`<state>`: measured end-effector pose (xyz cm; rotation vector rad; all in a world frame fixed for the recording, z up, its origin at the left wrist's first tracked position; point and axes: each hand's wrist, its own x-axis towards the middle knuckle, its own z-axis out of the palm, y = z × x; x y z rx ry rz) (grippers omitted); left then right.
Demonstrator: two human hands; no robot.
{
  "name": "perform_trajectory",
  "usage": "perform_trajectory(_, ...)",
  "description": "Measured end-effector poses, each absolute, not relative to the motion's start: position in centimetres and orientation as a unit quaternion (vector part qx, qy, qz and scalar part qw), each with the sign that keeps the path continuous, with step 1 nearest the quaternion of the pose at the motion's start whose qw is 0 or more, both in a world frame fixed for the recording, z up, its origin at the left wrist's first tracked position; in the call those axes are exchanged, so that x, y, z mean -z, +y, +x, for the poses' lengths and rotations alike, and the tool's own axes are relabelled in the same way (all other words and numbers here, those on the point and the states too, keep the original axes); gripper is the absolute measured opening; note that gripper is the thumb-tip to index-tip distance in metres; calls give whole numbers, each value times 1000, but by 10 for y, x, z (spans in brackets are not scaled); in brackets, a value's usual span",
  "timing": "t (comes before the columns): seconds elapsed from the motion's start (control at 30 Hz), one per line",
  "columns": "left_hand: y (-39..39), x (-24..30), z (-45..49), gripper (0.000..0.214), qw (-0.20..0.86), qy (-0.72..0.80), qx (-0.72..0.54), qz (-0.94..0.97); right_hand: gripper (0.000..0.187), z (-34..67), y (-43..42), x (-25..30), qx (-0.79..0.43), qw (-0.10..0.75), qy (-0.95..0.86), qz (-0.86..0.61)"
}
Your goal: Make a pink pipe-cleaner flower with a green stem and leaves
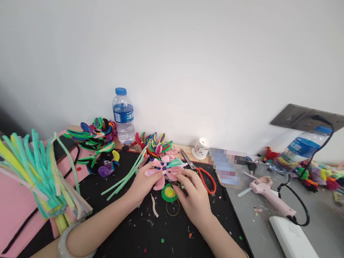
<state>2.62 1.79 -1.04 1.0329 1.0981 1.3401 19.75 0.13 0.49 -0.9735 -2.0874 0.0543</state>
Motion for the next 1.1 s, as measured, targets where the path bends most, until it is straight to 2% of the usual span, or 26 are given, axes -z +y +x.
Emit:
perform_trajectory(0.3, 18, 12, 28, 18, 560, 446, -560, 418, 21, 198, 1, -7, -79, 410, -828, -374)
perform_trajectory(0.53, 17, 8, 30, 22, 562, 436, -567, 415, 19, 197, 0, -8, -71, 412, -827, -377)
perform_trajectory(0.9, 17, 3, 28, 23, 520, 467, -578, 422, 23, 198, -2, -3, -100, 398, -810, -418)
perform_trajectory(1.1, 17, 2, 28, 18, 519, 452, -589, 423, 11, 198, -5, -7, -153, 417, -765, -467)
